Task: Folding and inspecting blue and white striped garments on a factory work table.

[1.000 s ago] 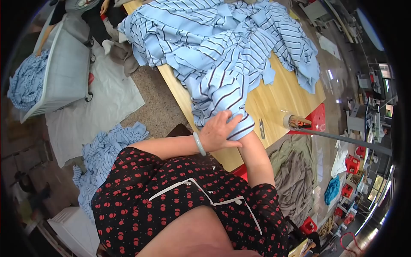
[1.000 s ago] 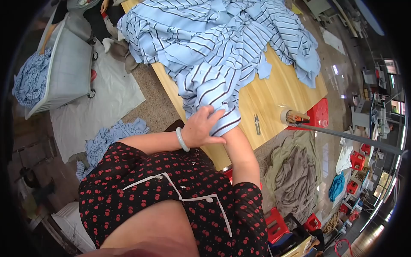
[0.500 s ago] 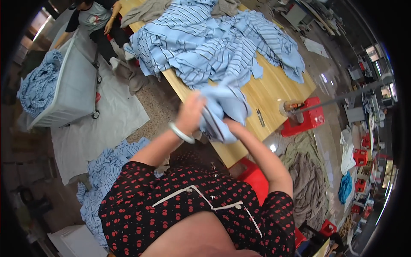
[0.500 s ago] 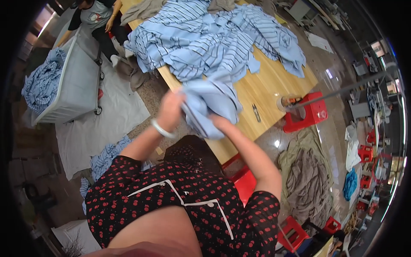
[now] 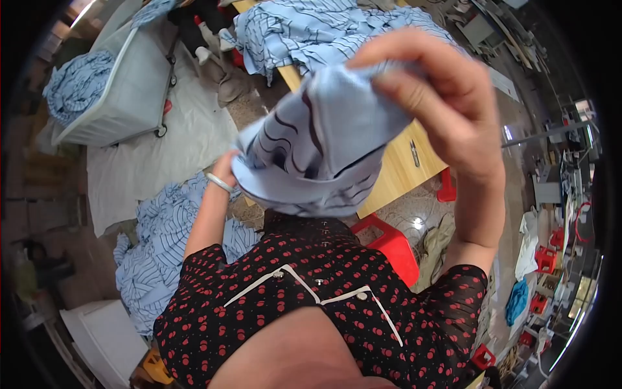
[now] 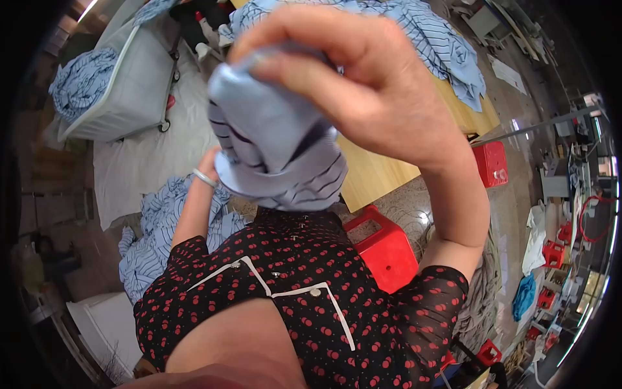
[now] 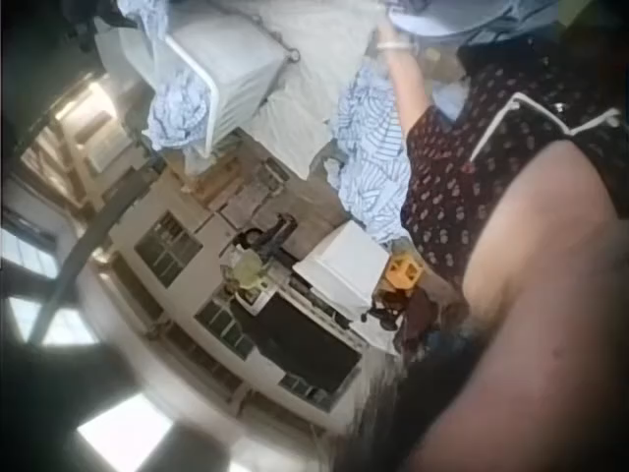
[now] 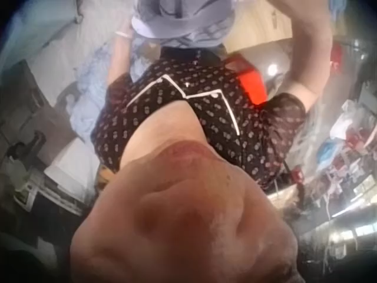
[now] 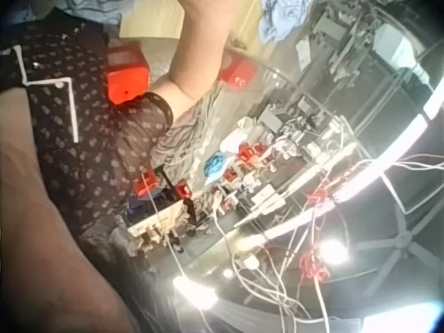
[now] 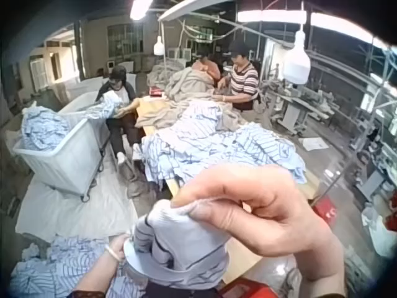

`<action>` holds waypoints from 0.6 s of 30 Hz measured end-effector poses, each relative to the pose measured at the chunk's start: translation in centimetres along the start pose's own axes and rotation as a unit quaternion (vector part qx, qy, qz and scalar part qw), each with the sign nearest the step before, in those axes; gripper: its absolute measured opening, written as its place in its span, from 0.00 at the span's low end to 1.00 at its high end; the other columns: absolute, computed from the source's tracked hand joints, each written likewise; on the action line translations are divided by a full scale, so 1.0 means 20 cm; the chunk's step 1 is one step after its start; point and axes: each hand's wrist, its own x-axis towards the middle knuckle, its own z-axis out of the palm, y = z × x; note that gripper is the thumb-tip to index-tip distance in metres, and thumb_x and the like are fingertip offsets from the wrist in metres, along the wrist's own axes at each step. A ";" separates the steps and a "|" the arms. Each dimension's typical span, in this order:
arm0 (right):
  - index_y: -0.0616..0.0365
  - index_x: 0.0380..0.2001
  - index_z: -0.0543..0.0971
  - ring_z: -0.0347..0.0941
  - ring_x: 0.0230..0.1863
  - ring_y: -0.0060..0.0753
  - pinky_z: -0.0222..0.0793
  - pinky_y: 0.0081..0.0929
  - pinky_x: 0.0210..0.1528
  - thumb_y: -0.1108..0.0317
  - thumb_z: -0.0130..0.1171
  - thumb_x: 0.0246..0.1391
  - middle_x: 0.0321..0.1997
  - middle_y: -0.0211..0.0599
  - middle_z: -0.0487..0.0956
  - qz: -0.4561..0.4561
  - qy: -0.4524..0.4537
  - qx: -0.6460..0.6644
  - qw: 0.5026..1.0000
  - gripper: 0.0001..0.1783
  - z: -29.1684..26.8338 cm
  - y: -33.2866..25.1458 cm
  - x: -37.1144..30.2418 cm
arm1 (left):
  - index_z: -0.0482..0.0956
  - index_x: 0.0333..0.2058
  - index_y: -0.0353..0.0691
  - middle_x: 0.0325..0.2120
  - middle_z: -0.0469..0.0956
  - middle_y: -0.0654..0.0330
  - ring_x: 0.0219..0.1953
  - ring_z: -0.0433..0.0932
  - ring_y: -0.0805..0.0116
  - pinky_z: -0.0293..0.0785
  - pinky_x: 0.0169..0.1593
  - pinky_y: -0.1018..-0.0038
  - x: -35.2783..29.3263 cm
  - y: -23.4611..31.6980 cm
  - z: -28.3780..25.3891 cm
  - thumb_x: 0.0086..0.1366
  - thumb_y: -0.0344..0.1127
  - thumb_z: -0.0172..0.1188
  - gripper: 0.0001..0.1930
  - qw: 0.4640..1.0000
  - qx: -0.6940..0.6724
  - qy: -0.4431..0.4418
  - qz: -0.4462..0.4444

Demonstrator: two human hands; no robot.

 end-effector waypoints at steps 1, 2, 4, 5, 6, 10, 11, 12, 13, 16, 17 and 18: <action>0.66 0.33 0.72 0.68 0.36 0.20 0.61 0.14 0.39 0.77 0.47 0.48 0.33 0.32 0.73 -0.090 0.023 -0.072 0.993 0.08 0.01 -0.03 0.04 | 0.70 0.35 0.32 0.32 0.74 0.52 0.33 0.74 0.62 0.71 0.40 0.68 -0.01 -0.02 -0.01 0.53 0.36 0.48 0.14 1.000 -0.003 0.003 0.000; 0.67 0.34 0.72 0.68 0.34 0.20 0.61 0.13 0.38 0.76 0.47 0.49 0.32 0.31 0.73 -0.127 0.124 -0.037 0.983 0.09 0.06 -0.01 0.07 | 0.70 0.34 0.35 0.29 0.73 0.56 0.30 0.72 0.69 0.69 0.35 0.74 -0.02 -0.03 -0.03 0.54 0.36 0.50 0.12 0.984 0.178 -0.028 -0.008; 0.65 0.33 0.73 0.68 0.30 0.17 0.61 0.12 0.34 0.73 0.50 0.49 0.27 0.27 0.74 -0.179 0.228 -0.046 0.956 0.08 0.09 0.03 0.16 | 0.71 0.33 0.37 0.27 0.73 0.60 0.26 0.71 0.75 0.68 0.31 0.79 -0.15 0.02 0.12 0.55 0.37 0.52 0.10 0.935 0.349 -0.056 -0.020; 0.63 0.34 0.73 0.68 0.30 0.18 0.63 0.15 0.34 0.72 0.48 0.49 0.28 0.30 0.74 -0.145 0.145 -0.033 0.978 0.09 0.10 0.09 0.22 | 0.71 0.33 0.38 0.25 0.72 0.62 0.25 0.69 0.77 0.66 0.29 0.81 -0.24 0.17 0.23 0.56 0.36 0.51 0.09 0.943 0.308 -0.016 0.127; 0.61 0.34 0.73 0.68 0.30 0.19 0.64 0.19 0.34 0.71 0.47 0.50 0.29 0.33 0.74 -0.106 0.066 -0.026 0.992 0.09 0.11 0.11 0.25 | 0.70 0.32 0.38 0.24 0.71 0.64 0.23 0.67 0.79 0.64 0.27 0.83 -0.33 0.30 0.36 0.57 0.35 0.49 0.08 0.926 0.263 0.017 0.270; 0.59 0.30 0.75 0.65 0.29 0.11 0.61 0.10 0.32 0.70 0.51 0.49 0.25 0.22 0.73 0.021 0.038 -0.033 0.998 0.07 0.31 0.38 0.33 | 0.69 0.28 0.36 0.21 0.68 0.66 0.20 0.63 0.82 0.59 0.22 0.86 -0.69 0.55 0.71 0.59 0.31 0.48 0.05 0.793 0.232 0.029 0.562; 0.59 0.31 0.75 0.65 0.29 0.10 0.61 0.10 0.32 0.69 0.51 0.49 0.25 0.22 0.73 0.054 0.038 -0.017 0.998 0.07 0.34 0.44 0.35 | 0.69 0.26 0.36 0.20 0.67 0.66 0.19 0.62 0.83 0.58 0.22 0.86 -0.74 0.56 0.75 0.58 0.29 0.48 0.04 0.751 0.262 0.027 0.605; 0.59 0.31 0.75 0.64 0.29 0.10 0.61 0.10 0.32 0.68 0.51 0.49 0.25 0.22 0.73 0.087 0.039 -0.002 0.995 0.08 0.36 0.49 0.37 | 0.68 0.24 0.36 0.19 0.66 0.67 0.17 0.60 0.83 0.57 0.21 0.86 -0.75 0.54 0.80 0.56 0.27 0.51 0.03 0.713 0.275 0.020 0.645; 0.60 0.33 0.74 0.66 0.30 0.11 0.62 0.12 0.32 0.68 0.51 0.49 0.26 0.26 0.73 0.118 0.051 0.091 0.988 0.09 0.39 0.55 0.40 | 0.68 0.24 0.35 0.19 0.66 0.67 0.17 0.59 0.84 0.57 0.21 0.87 -0.73 0.52 0.84 0.55 0.27 0.53 0.04 0.698 0.299 0.013 0.650; 0.60 0.37 0.71 0.69 0.29 0.16 0.65 0.14 0.31 0.70 0.50 0.49 0.28 0.29 0.74 0.174 0.113 0.338 0.918 0.11 0.51 0.69 0.49 | 0.66 0.30 0.35 0.22 0.66 0.61 0.21 0.66 0.75 0.63 0.25 0.81 -0.60 0.45 0.88 0.49 0.31 0.59 0.12 0.715 0.426 0.029 0.554; 0.60 0.37 0.71 0.69 0.29 0.17 0.65 0.12 0.30 0.70 0.50 0.49 0.28 0.30 0.74 0.212 0.123 0.390 0.887 0.11 0.54 0.71 0.52 | 0.64 0.33 0.35 0.25 0.66 0.56 0.26 0.68 0.66 0.64 0.29 0.75 -0.52 0.44 0.87 0.47 0.33 0.61 0.18 0.704 0.447 0.066 0.549; 0.60 0.38 0.70 0.69 0.29 0.18 0.64 0.11 0.29 0.71 0.49 0.49 0.28 0.30 0.73 0.250 0.133 0.440 0.852 0.11 0.56 0.73 0.55 | 0.61 0.37 0.35 0.29 0.66 0.51 0.30 0.69 0.58 0.66 0.33 0.69 -0.44 0.44 0.87 0.45 0.35 0.62 0.23 0.691 0.467 0.101 0.543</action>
